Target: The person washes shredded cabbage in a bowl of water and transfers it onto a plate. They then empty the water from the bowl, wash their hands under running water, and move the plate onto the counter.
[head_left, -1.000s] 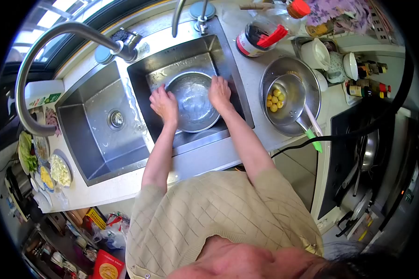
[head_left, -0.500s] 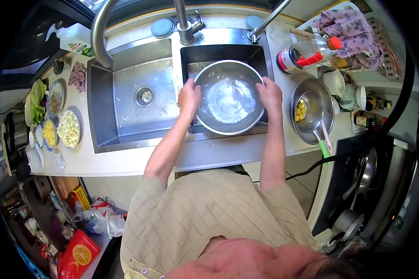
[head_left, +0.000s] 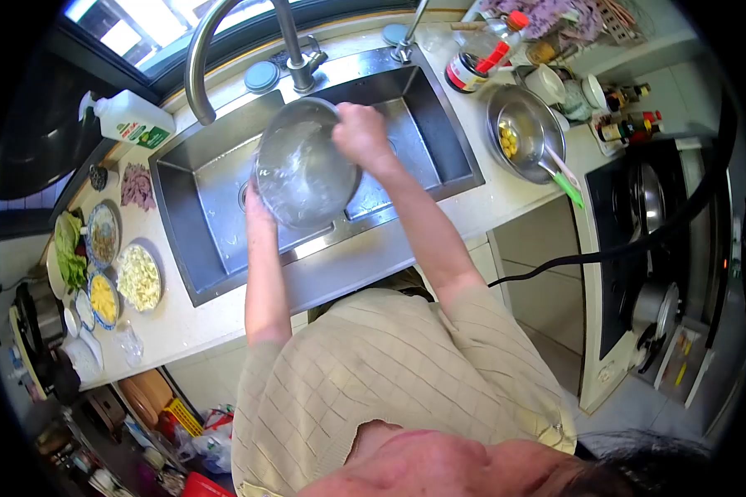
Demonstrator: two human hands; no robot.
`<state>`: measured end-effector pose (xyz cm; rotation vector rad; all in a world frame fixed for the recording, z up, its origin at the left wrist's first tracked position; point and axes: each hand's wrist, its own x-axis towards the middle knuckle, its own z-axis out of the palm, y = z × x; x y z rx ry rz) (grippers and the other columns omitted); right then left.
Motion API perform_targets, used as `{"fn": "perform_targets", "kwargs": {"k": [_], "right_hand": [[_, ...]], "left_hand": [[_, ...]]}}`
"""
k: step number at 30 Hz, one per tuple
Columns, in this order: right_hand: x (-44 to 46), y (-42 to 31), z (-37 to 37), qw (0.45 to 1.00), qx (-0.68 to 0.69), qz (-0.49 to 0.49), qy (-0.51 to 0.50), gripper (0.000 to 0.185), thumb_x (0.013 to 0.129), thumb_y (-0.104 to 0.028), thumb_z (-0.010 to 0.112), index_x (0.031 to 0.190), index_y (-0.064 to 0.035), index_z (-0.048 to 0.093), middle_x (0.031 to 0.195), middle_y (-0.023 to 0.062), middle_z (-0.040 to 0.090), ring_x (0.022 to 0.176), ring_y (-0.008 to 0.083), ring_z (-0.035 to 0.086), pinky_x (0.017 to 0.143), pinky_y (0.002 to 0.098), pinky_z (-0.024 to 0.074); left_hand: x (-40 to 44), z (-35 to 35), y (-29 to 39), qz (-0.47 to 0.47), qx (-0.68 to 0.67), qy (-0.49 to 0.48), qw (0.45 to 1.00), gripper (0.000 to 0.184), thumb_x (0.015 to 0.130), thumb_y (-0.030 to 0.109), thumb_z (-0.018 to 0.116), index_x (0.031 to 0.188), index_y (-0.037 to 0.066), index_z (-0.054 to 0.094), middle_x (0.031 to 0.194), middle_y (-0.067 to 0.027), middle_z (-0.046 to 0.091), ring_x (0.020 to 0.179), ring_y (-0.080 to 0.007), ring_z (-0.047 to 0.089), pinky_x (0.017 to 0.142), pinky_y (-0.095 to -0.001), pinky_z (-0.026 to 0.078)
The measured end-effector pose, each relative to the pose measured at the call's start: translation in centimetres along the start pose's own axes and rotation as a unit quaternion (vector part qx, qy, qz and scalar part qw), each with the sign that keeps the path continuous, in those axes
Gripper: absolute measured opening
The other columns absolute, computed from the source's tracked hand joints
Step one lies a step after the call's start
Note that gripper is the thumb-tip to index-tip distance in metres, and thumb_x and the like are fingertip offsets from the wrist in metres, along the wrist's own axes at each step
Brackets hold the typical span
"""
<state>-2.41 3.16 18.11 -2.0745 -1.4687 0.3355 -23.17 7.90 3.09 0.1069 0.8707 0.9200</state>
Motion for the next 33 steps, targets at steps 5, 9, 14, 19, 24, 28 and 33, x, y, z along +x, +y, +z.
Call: {"fn": "perform_targets", "kwargs": {"k": [5, 9, 14, 19, 24, 28, 33], "right_hand": [[-1.1, -5.5, 5.1, 0.997, -0.029, -0.031, -0.065, 0.02, 0.066, -0.008, 0.053, 0.084, -0.0012, 0.055, 0.085, 0.019, 0.058, 0.077, 0.0321, 0.059, 0.068, 0.0387, 0.048], [-3.1, -10.4, 7.4, 0.984, -0.091, -0.148, -0.045, 0.028, 0.066, -0.012, 0.056, 0.092, -0.0022, 0.052, 0.098, 0.0225, 0.052, 0.067, 0.0299, 0.06, 0.056, 0.0383, 0.0486], [-5.4, -12.9, 9.9, 0.916, -0.15, -0.37, 0.047, 0.031, 0.069, -0.015, 0.052, 0.099, -0.0081, 0.053, 0.107, 0.0217, 0.049, 0.052, 0.021, 0.059, 0.04, 0.0297, 0.0457], [-3.6, -10.2, 7.9, 0.858, -0.053, -0.463, 0.216, 0.022, 0.068, -0.017, 0.055, 0.089, -0.0193, 0.06, 0.093, 0.0065, 0.06, 0.045, 0.0112, 0.055, 0.039, 0.0212, 0.0428], [-2.6, -4.3, 2.6, 0.932, -0.002, -0.232, 0.28, 0.039, 0.065, 0.006, 0.048, 0.094, -0.0161, 0.061, 0.096, 0.0039, 0.06, 0.074, 0.0188, 0.061, 0.057, 0.0278, 0.0497], [-4.0, 4.4, -0.8, 0.932, 0.083, -0.037, 0.351, 0.042, 0.062, 0.006, 0.041, 0.1, -0.0048, 0.057, 0.094, 0.011, 0.059, 0.083, 0.0219, 0.057, 0.074, 0.0285, 0.0446], [-5.2, 15.6, 2.4, 0.902, 0.013, 0.294, 0.316, 0.036, 0.067, -0.006, 0.045, 0.102, -0.0045, 0.051, 0.097, 0.0161, 0.056, 0.09, 0.0329, 0.052, 0.079, 0.0395, 0.0397]], "left_hand": [[0.0, -6.1, 1.7, 0.109, 0.29, -0.035, 0.95, 0.033, 0.084, 0.028, 0.038, 0.103, 0.004, 0.051, 0.098, -0.0131, 0.055, 0.088, -0.0263, 0.054, 0.08, -0.0397, 0.043], [-0.1, -5.7, 2.2, 0.01, -0.026, 0.064, 0.998, 0.035, 0.084, 0.027, 0.034, 0.107, 0.004, 0.049, 0.1, -0.012, 0.055, 0.089, -0.0265, 0.054, 0.08, -0.0391, 0.044], [1.2, -5.9, 4.4, -0.05, -0.175, -0.051, 0.982, 0.038, 0.084, 0.028, 0.032, 0.11, 0.005, 0.046, 0.105, -0.0127, 0.053, 0.096, -0.0262, 0.05, 0.081, -0.0405, 0.043], [3.3, -7.5, 6.7, -0.098, -0.253, -0.19, 0.944, 0.041, 0.084, 0.03, 0.03, 0.114, 0.006, 0.043, 0.11, -0.0133, 0.05, 0.103, -0.026, 0.046, 0.082, -0.0419, 0.042], [1.0, -8.3, 7.1, 0.01, -0.005, 0.229, 0.973, 0.059, 0.083, 0.037, 0.038, 0.131, 0.01, 0.015, 0.136, -0.0126, 0.011, 0.124, -0.0359, 0.014, 0.093, -0.0575, 0.016], [2.9, -13.2, 6.6, -0.017, 0.08, 0.341, 0.937, 0.053, 0.083, 0.029, 0.041, 0.129, 0.013, 0.019, 0.131, -0.0133, 0.019, 0.12, -0.0374, 0.019, 0.094, -0.0558, 0.017], [1.0, -11.7, 5.4, -0.022, 0.093, 0.341, 0.935, 0.053, 0.083, 0.022, 0.037, 0.131, 0.01, 0.018, 0.137, -0.0122, 0.012, 0.121, -0.037, 0.018, 0.095, -0.0521, 0.017]]}}
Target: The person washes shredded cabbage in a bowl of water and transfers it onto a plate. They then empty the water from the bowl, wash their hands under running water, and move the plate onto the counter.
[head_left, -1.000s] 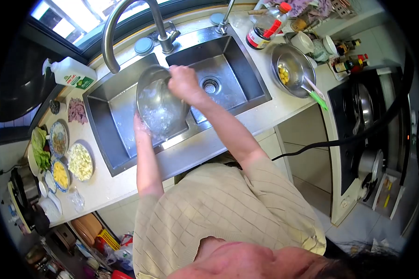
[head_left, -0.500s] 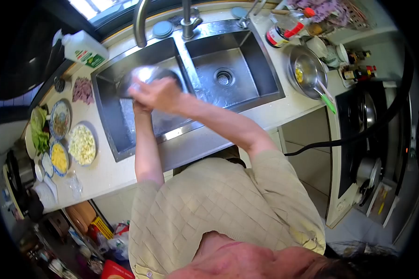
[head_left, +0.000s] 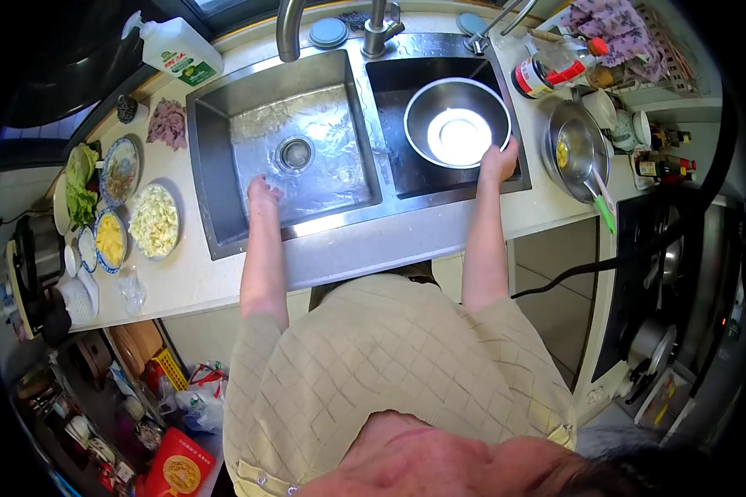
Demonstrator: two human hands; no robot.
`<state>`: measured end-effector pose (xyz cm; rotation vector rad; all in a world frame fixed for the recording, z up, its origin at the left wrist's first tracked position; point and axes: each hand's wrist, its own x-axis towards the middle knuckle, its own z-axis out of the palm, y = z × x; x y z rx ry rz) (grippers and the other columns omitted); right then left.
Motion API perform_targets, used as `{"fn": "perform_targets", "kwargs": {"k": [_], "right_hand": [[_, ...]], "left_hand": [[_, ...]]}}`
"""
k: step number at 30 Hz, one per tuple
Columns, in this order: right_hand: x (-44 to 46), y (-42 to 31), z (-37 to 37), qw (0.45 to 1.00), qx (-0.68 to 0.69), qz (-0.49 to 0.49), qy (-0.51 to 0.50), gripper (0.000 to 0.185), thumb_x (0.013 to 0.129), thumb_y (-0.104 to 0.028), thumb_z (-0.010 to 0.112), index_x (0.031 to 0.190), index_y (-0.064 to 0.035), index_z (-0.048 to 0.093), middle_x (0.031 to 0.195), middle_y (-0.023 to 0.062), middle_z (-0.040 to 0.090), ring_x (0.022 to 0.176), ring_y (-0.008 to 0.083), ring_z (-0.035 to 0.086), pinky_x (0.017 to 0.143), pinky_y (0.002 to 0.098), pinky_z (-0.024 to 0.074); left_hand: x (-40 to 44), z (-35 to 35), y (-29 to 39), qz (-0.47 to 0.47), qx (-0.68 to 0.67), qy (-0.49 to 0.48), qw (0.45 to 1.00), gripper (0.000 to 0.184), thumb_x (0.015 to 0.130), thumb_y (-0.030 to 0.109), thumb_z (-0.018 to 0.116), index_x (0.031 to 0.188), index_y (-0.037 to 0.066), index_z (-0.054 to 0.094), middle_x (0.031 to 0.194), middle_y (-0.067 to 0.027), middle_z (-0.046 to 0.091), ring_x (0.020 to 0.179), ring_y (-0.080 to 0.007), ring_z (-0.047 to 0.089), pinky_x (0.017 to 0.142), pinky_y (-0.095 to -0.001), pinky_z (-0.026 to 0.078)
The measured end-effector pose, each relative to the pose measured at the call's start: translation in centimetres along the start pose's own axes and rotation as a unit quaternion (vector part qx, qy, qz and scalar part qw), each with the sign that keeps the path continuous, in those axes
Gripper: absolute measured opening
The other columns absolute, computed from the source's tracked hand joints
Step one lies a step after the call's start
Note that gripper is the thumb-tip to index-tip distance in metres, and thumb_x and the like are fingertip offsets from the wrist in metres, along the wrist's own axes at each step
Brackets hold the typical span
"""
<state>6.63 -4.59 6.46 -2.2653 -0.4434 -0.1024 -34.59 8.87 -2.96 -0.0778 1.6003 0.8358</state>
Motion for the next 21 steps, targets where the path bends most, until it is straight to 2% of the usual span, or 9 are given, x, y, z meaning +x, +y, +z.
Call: {"fn": "perform_targets", "kwargs": {"k": [2, 5, 8, 9, 12, 14, 16, 17, 21], "right_hand": [[0.2, 2.4, 1.8, 0.995, -0.024, 0.073, -0.061, 0.035, 0.069, -0.008, 0.044, 0.104, -0.0045, 0.05, 0.098, 0.0155, 0.055, 0.092, 0.0332, 0.052, 0.08, 0.0395, 0.0394], [0.4, 4.2, 3.6, 0.964, -0.15, 0.139, -0.169, 0.037, 0.071, -0.011, 0.045, 0.107, -0.0046, 0.047, 0.099, 0.0152, 0.055, 0.095, 0.0329, 0.05, 0.083, 0.0391, 0.0382], [-0.5, 2.4, 3.4, 0.966, -0.238, 0.061, -0.076, 0.039, 0.074, -0.017, 0.046, 0.111, -0.0051, 0.045, 0.098, 0.0153, 0.056, 0.097, 0.0325, 0.049, 0.085, 0.0382, 0.0371], [-0.8, 1.1, 2.8, 0.97, -0.237, -0.005, -0.055, 0.038, 0.075, -0.022, 0.048, 0.109, -0.0048, 0.048, 0.095, 0.0156, 0.056, 0.097, 0.0305, 0.049, 0.085, 0.0371, 0.0364], [-0.3, -2.8, 4.6, 0.976, -0.045, -0.202, -0.073, 0.037, 0.076, -0.026, 0.05, 0.104, -0.0034, 0.051, 0.094, 0.0157, 0.056, 0.093, 0.0298, 0.051, 0.082, 0.0366, 0.0382], [-1.7, -8.4, 5.5, 0.972, 0.114, -0.14, -0.154, 0.036, 0.077, -0.026, 0.05, 0.102, -0.0016, 0.052, 0.095, 0.0166, 0.056, 0.09, 0.0298, 0.053, 0.078, 0.0364, 0.0399], [-2.3, -11.2, 9.1, 0.952, 0.19, -0.175, -0.165, 0.037, 0.078, -0.027, 0.048, 0.104, -0.0006, 0.05, 0.096, 0.0177, 0.056, 0.088, 0.0307, 0.053, 0.077, 0.0361, 0.0407], [-2.7, -12.9, 9.9, 0.95, 0.192, -0.167, -0.179, 0.039, 0.078, -0.027, 0.048, 0.107, -0.0004, 0.049, 0.097, 0.0179, 0.055, 0.089, 0.0309, 0.053, 0.078, 0.0362, 0.0402], [-2.1, -17.7, 13.2, 0.946, 0.213, -0.148, -0.192, 0.049, 0.078, -0.031, 0.047, 0.116, 0.0006, 0.04, 0.104, 0.02, 0.052, 0.096, 0.0328, 0.05, 0.082, 0.0366, 0.038]], "left_hand": [[-0.1, -0.1, -0.2, 0.004, 0.018, -0.03, 0.999, 0.051, 0.083, 0.02, 0.038, 0.13, 0.009, 0.02, 0.136, -0.0125, 0.014, 0.12, -0.0374, 0.022, 0.094, -0.0518, 0.022], [0.9, -0.1, -0.2, 0.021, 0.036, -0.049, 0.998, 0.049, 0.083, 0.018, 0.04, 0.128, 0.005, 0.023, 0.133, -0.0138, 0.02, 0.116, -0.0367, 0.029, 0.089, -0.0492, 0.031], [0.8, 0.1, 0.3, 0.046, 0.013, -0.08, 0.996, 0.043, 0.083, 0.016, 0.042, 0.121, 0.001, 0.031, 0.123, -0.0168, 0.033, 0.108, -0.0347, 0.038, 0.084, -0.0452, 0.038], [0.6, 0.2, 0.6, 0.051, 0.013, -0.087, 0.995, 0.039, 0.083, 0.015, 0.042, 0.118, 0.0, 0.033, 0.116, -0.0167, 0.038, 0.103, -0.0331, 0.042, 0.082, -0.0436, 0.04], [0.4, 1.4, 1.6, 0.066, 0.024, -0.138, 0.988, 0.03, 0.083, 0.013, 0.043, 0.11, -0.001, 0.04, 0.099, -0.0152, 0.05, 0.088, -0.0288, 0.052, 0.072, -0.0387, 0.047], [0.8, 1.4, 1.7, 0.072, 0.051, -0.191, 0.978, 0.027, 0.083, 0.013, 0.045, 0.105, -0.001, 0.043, 0.09, -0.013, 0.054, 0.078, -0.0266, 0.058, 0.064, -0.0354, 0.052], [-1.5, 2.2, 2.0, 0.068, 0.046, -0.208, 0.975, 0.021, 0.083, 0.011, 0.044, 0.101, 0.001, 0.045, 0.084, -0.0111, 0.055, 0.07, -0.0231, 0.057, 0.06, -0.0329, 0.051], [-2.5, 1.9, 2.2, 0.063, 0.046, -0.211, 0.974, 0.018, 0.082, 0.01, 0.044, 0.099, 0.002, 0.046, 0.081, -0.0102, 0.055, 0.065, -0.0214, 0.056, 0.058, -0.0317, 0.05], [-1.9, -0.2, 2.8, 0.074, 0.048, -0.187, 0.978, 0.019, 0.082, 0.012, 0.046, 0.099, 0.003, 0.047, 0.084, -0.0103, 0.055, 0.072, -0.0215, 0.056, 0.061, -0.0311, 0.049]]}}
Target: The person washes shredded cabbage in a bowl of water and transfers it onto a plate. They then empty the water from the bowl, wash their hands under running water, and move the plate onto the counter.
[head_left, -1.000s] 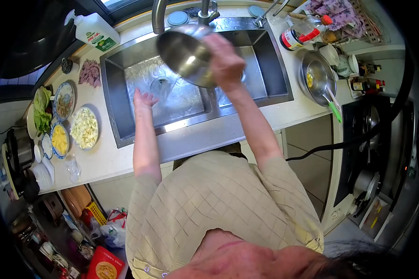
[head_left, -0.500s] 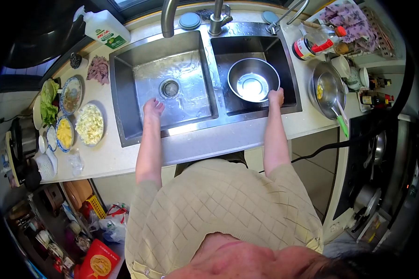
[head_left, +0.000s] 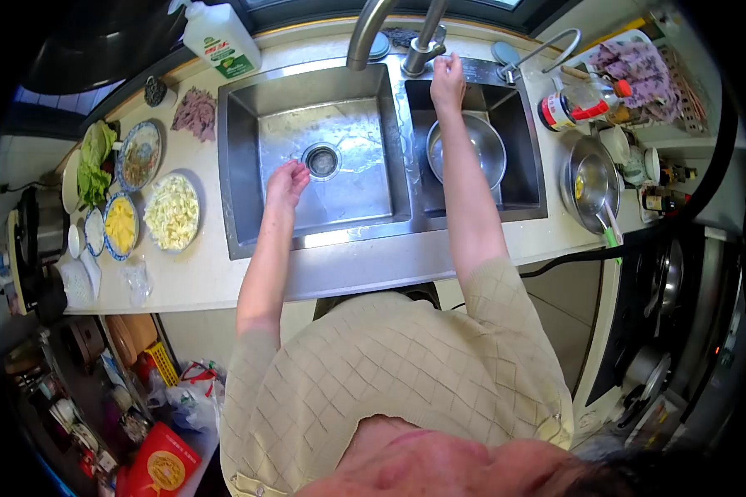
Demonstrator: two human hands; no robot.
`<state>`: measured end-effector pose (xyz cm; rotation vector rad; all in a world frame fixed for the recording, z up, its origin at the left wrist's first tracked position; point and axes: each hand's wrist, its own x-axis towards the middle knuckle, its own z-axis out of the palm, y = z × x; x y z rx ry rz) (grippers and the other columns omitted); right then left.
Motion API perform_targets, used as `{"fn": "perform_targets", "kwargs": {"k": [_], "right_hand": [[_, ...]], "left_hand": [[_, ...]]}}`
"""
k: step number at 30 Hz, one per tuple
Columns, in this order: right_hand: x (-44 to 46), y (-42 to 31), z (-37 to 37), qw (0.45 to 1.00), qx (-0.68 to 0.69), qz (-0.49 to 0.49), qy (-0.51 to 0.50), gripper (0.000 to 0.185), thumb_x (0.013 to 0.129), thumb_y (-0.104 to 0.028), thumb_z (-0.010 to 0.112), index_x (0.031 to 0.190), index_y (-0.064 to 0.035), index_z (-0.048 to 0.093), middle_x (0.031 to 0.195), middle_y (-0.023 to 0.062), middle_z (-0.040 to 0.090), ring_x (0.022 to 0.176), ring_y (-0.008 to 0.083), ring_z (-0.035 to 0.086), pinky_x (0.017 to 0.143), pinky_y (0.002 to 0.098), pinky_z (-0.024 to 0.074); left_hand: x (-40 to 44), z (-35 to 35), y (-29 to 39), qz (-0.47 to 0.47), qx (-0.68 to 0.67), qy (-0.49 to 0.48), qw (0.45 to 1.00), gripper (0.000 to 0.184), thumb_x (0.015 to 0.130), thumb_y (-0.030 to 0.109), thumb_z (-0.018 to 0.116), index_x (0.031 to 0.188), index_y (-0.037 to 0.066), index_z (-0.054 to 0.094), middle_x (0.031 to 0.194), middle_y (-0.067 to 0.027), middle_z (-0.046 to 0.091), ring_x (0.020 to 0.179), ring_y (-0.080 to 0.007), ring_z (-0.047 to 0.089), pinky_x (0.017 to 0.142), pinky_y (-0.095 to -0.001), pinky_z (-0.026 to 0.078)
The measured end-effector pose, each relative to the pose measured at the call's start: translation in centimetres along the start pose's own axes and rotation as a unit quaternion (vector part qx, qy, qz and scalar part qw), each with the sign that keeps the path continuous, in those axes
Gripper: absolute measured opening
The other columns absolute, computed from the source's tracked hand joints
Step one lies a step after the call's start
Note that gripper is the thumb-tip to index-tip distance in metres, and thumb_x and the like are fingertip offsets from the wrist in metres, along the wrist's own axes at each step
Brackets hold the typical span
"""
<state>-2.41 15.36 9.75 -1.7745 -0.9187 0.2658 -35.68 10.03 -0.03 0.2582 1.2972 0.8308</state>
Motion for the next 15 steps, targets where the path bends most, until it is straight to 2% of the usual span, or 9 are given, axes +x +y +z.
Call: {"fn": "perform_targets", "kwargs": {"k": [5, 6, 7, 9, 10, 15], "right_hand": [[5.1, 1.1, 3.2, 0.998, 0.001, -0.053, 0.016, 0.046, 0.08, -0.03, 0.045, 0.114, -0.0002, 0.042, 0.106, 0.0218, 0.05, 0.1, 0.036, 0.046, 0.083, 0.0394, 0.0365], [5.4, 0.5, 3.0, 1.0, -0.003, -0.03, 0.002, 0.044, 0.08, -0.032, 0.045, 0.113, -0.002, 0.045, 0.105, 0.0205, 0.051, 0.098, 0.0355, 0.048, 0.082, 0.0394, 0.0371], [6.0, 0.5, 3.1, 0.999, -0.019, -0.049, 0.014, 0.04, 0.08, -0.034, 0.044, 0.109, -0.0068, 0.05, 0.1, 0.0176, 0.055, 0.093, 0.0341, 0.051, 0.079, 0.0397, 0.0388], [6.3, -0.3, 2.2, 0.999, -0.04, -0.014, -0.031, 0.037, 0.08, -0.037, 0.043, 0.104, -0.0099, 0.053, 0.092, 0.0149, 0.059, 0.087, 0.0326, 0.054, 0.074, 0.0398, 0.0407], [6.5, -0.3, 2.1, 0.998, -0.045, -0.024, -0.019, 0.034, 0.08, -0.039, 0.043, 0.096, -0.0125, 0.056, 0.085, 0.0132, 0.06, 0.083, 0.0321, 0.055, 0.07, 0.0402, 0.0416], [8.0, 0.3, 2.1, 0.99, -0.129, -0.021, -0.05, 0.031, 0.079, -0.041, 0.045, 0.087, -0.0147, 0.059, 0.082, 0.0136, 0.06, 0.08, 0.0336, 0.055, 0.066, 0.0411, 0.0418]], "left_hand": [[-0.8, -2.5, -0.5, 0.011, -0.023, 0.074, 0.997, 0.023, 0.082, 0.016, 0.048, 0.102, 0.004, 0.046, 0.088, -0.0104, 0.053, 0.076, -0.0228, 0.055, 0.063, -0.0327, 0.047], [-1.1, -3.0, -0.6, 0.013, -0.022, 0.089, 0.996, 0.024, 0.082, 0.017, 0.048, 0.102, 0.004, 0.046, 0.089, -0.0105, 0.053, 0.077, -0.0231, 0.054, 0.063, -0.0329, 0.047], [-1.0, -3.3, -0.7, 0.009, -0.023, 0.095, 0.995, 0.025, 0.082, 0.017, 0.049, 0.103, 0.004, 0.046, 0.089, -0.0104, 0.053, 0.077, -0.0233, 0.054, 0.063, -0.0331, 0.047], [-1.0, -3.5, -1.3, -0.003, -0.025, 0.106, 0.994, 0.027, 0.081, 0.017, 0.05, 0.104, 0.004, 0.045, 0.089, -0.0102, 0.053, 0.076, -0.0238, 0.054, 0.064, -0.0335, 0.046], [-1.0, -3.5, -1.6, -0.001, -0.027, 0.107, 0.994, 0.027, 0.081, 0.018, 0.05, 0.104, 0.004, 0.045, 0.089, -0.0103, 0.053, 0.076, -0.0238, 0.054, 0.064, -0.0337, 0.046], [-1.1, -1.4, -2.4, -0.007, -0.049, 0.082, 0.995, 0.026, 0.081, 0.016, 0.049, 0.103, 0.003, 0.046, 0.088, -0.0108, 0.053, 0.075, -0.0241, 0.055, 0.062, -0.0334, 0.047]]}}
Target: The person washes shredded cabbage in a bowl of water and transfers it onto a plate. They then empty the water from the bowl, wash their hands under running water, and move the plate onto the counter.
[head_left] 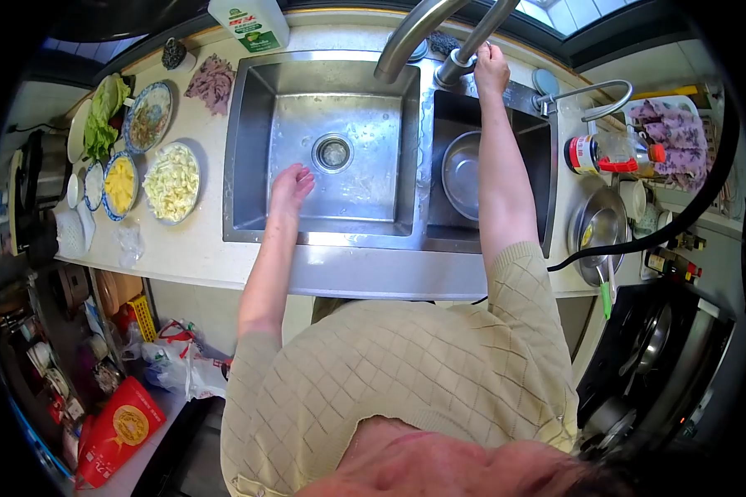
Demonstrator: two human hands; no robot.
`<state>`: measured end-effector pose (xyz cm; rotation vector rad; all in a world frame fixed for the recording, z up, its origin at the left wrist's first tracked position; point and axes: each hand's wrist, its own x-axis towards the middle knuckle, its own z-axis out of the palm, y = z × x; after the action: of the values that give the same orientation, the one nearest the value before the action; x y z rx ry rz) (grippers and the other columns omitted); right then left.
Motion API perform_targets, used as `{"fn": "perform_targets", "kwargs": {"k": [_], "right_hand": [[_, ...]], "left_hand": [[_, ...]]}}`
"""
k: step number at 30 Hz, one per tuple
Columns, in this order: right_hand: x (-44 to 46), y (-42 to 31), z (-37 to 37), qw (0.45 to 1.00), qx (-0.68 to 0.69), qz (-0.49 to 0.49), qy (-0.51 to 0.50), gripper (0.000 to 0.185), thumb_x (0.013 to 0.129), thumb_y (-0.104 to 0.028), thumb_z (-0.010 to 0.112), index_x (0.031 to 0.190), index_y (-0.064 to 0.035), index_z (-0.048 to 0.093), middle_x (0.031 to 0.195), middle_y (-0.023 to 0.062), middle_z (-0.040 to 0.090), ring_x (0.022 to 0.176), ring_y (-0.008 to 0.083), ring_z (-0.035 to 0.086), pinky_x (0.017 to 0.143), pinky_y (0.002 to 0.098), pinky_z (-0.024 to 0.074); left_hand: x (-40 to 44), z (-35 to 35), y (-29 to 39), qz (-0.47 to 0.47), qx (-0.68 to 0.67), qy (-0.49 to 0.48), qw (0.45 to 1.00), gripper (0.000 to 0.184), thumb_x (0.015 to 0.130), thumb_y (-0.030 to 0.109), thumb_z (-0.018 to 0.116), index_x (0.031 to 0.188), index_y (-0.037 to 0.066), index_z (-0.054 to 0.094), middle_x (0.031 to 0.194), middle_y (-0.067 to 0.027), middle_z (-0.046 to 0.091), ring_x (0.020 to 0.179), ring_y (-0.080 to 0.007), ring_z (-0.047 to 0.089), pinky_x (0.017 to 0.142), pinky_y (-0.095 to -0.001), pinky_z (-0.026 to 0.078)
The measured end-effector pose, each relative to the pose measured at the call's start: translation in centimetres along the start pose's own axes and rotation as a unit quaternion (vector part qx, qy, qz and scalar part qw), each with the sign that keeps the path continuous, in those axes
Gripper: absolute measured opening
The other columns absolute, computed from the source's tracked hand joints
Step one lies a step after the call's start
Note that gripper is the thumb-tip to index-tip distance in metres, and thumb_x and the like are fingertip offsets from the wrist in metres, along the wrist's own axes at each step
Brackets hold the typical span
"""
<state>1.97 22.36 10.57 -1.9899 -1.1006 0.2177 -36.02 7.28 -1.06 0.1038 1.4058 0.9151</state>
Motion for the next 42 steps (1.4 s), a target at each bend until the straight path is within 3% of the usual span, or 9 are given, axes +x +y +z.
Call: {"fn": "perform_targets", "kwargs": {"k": [9, 21, 24, 27, 33, 36, 42], "right_hand": [[0.6, 0.7, -0.3, 1.0, -0.013, -0.013, -0.014, 0.032, 0.079, -0.043, 0.043, 0.086, -0.0162, 0.059, 0.08, 0.0133, 0.06, 0.078, 0.0332, 0.055, 0.065, 0.0413, 0.0419], [1.5, 0.8, -0.6, 0.995, -0.078, -0.015, -0.051, 0.033, 0.078, -0.042, 0.044, 0.086, -0.0137, 0.059, 0.084, 0.0149, 0.059, 0.081, 0.0344, 0.055, 0.067, 0.0425, 0.0418], [2.0, 1.0, -0.5, 0.994, -0.079, -0.001, -0.074, 0.034, 0.078, -0.043, 0.044, 0.086, -0.013, 0.059, 0.084, 0.0153, 0.059, 0.081, 0.0347, 0.054, 0.068, 0.0427, 0.0417], [2.3, 1.2, -0.4, 0.993, -0.082, 0.004, -0.085, 0.034, 0.077, -0.043, 0.045, 0.086, -0.0125, 0.059, 0.084, 0.0155, 0.059, 0.081, 0.0347, 0.054, 0.069, 0.0426, 0.0417], [2.7, 1.3, -0.5, 0.99, -0.099, 0.0, -0.098, 0.034, 0.077, -0.042, 0.046, 0.086, -0.012, 0.059, 0.085, 0.0154, 0.059, 0.082, 0.0346, 0.054, 0.069, 0.0427, 0.0417], [2.9, 1.4, -0.5, 0.989, -0.102, 0.001, -0.108, 0.034, 0.077, -0.042, 0.046, 0.087, -0.0121, 0.059, 0.086, 0.0151, 0.059, 0.083, 0.0345, 0.054, 0.069, 0.0426, 0.0418], [2.6, 0.7, -0.8, 0.987, -0.114, 0.005, -0.11, 0.033, 0.076, -0.042, 0.046, 0.087, -0.0128, 0.059, 0.087, 0.0143, 0.059, 0.084, 0.034, 0.054, 0.07, 0.0423, 0.0421]], "left_hand": [[-2.4, 5.1, 0.1, 0.024, -0.05, -0.078, 0.995, 0.022, 0.081, 0.009, 0.047, 0.102, 0.002, 0.046, 0.084, -0.0112, 0.055, 0.07, -0.0228, 0.058, 0.058, -0.0315, 0.05], [-0.4, 0.1, -3.2, -0.008, -0.096, 0.064, 0.993, 0.021, 0.082, 0.015, 0.048, 0.097, 0.001, 0.045, 0.087, -0.0131, 0.051, 0.073, -0.0289, 0.055, 0.065, -0.0372, 0.05], [-0.8, -0.2, -2.8, 0.012, -0.124, 0.053, 0.991, 0.032, 0.079, 0.012, 0.049, 0.108, 0.004, 0.04, 0.092, -0.0123, 0.047, 0.074, -0.0288, 0.05, 0.064, -0.0392, 0.044], [-1.4, 0.4, -2.3, 0.01, -0.121, 0.041, 0.992, 0.032, 0.079, 0.011, 0.048, 0.11, 0.003, 0.04, 0.094, -0.0125, 0.047, 0.078, -0.0291, 0.051, 0.067, -0.0388, 0.046], [-2.1, 2.9, -1.9, -0.001, -0.083, 0.001, 0.997, 0.024, 0.082, 0.015, 0.05, 0.1, 0.0, 0.046, 0.095, -0.0149, 0.051, 0.081, -0.0291, 0.055, 0.069, -0.0363, 0.05], [-1.6, 3.6, -1.9, -0.024, -0.105, -0.018, 0.994, 0.027, 0.08, 0.01, 0.048, 0.105, 0.001, 0.044, 0.087, -0.0121, 0.054, 0.072, -0.0238, 0.056, 0.063, -0.0345, 0.05], [-1.9, 5.7, -1.0, -0.006, -0.091, -0.038, 0.995, 0.021, 0.081, 0.013, 0.05, 0.097, 0.0, 0.049, 0.09, -0.0148, 0.055, 0.079, -0.0255, 0.057, 0.068, -0.0338, 0.052]]}}
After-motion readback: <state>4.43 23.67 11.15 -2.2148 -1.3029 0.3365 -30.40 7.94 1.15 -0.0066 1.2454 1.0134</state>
